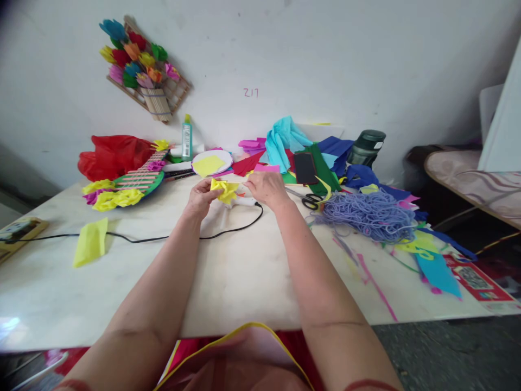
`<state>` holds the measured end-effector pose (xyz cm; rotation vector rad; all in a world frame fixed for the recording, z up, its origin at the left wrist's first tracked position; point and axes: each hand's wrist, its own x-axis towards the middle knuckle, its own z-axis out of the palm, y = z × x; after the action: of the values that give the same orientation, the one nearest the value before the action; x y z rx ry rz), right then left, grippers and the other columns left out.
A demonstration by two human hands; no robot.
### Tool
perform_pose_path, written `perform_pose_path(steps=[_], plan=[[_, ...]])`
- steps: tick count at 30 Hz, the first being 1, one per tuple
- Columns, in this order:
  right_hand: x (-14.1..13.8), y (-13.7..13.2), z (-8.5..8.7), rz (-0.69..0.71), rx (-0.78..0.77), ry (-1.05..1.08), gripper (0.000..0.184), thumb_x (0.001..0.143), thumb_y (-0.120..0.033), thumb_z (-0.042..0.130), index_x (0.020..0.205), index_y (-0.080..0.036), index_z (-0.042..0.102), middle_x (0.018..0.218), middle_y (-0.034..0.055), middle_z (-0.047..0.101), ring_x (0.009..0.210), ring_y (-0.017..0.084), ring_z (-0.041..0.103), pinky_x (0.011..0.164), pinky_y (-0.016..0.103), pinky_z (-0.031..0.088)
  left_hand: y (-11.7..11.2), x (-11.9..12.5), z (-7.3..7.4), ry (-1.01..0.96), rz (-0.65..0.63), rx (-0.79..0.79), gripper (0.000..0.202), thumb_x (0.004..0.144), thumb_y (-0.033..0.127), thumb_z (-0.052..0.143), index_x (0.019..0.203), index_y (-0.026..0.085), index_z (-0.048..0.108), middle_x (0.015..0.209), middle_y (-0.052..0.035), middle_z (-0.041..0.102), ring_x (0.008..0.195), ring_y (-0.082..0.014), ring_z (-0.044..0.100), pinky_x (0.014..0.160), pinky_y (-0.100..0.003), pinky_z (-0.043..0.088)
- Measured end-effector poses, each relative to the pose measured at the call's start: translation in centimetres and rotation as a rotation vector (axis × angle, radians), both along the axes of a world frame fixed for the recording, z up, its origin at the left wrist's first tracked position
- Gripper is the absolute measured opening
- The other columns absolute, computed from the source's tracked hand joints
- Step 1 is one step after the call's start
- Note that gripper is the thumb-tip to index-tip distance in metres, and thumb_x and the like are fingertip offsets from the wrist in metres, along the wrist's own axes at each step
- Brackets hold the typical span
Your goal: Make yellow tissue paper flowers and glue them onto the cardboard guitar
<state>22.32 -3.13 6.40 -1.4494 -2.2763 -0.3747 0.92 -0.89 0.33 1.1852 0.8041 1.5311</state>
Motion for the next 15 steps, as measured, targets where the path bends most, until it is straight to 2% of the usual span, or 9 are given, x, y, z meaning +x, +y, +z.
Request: perform_pose_path(steps=[6,9,15], plan=[[0.6,0.5,-0.7,-0.039,0.004,0.128,0.034,0.093,-0.04,0.047,0.094,-0.019,0.075,0.095,0.0086,0.075,0.086,0.022,0.064,0.067,0.029,0.035,-0.1,-0.2,0.1,-0.019,0.042,-0.05,0.046,0.043,0.027,0.087,0.086,0.018,0.07,0.076,0.0005,0.07,0.07,-0.0144,0.064,0.069,-0.027,0.049],[1.1,0.9,-1.5,-0.142,-0.028,0.175,0.031,0.093,-0.034,0.048,0.096,-0.02,0.075,0.097,0.0089,0.075,0.087,0.021,0.064,0.069,0.029,0.038,-0.3,-0.1,0.3,-0.03,0.042,-0.061,0.047,0.044,0.027,0.087,0.087,0.018,0.07,0.077,0.0004,0.07,0.071,-0.0143,0.064,0.069,-0.027,0.049],[2.2,1.4,-3.8,-0.391,-0.271,0.081,0.03,0.091,-0.033,0.051,0.099,-0.019,0.076,0.104,0.014,0.073,0.097,0.025,0.065,0.074,0.031,0.045,-0.3,0.1,0.3,-0.092,0.019,-0.077,0.047,0.042,0.024,0.087,0.085,0.018,0.071,0.077,0.0004,0.071,0.068,-0.0136,0.063,0.063,-0.025,0.048]])
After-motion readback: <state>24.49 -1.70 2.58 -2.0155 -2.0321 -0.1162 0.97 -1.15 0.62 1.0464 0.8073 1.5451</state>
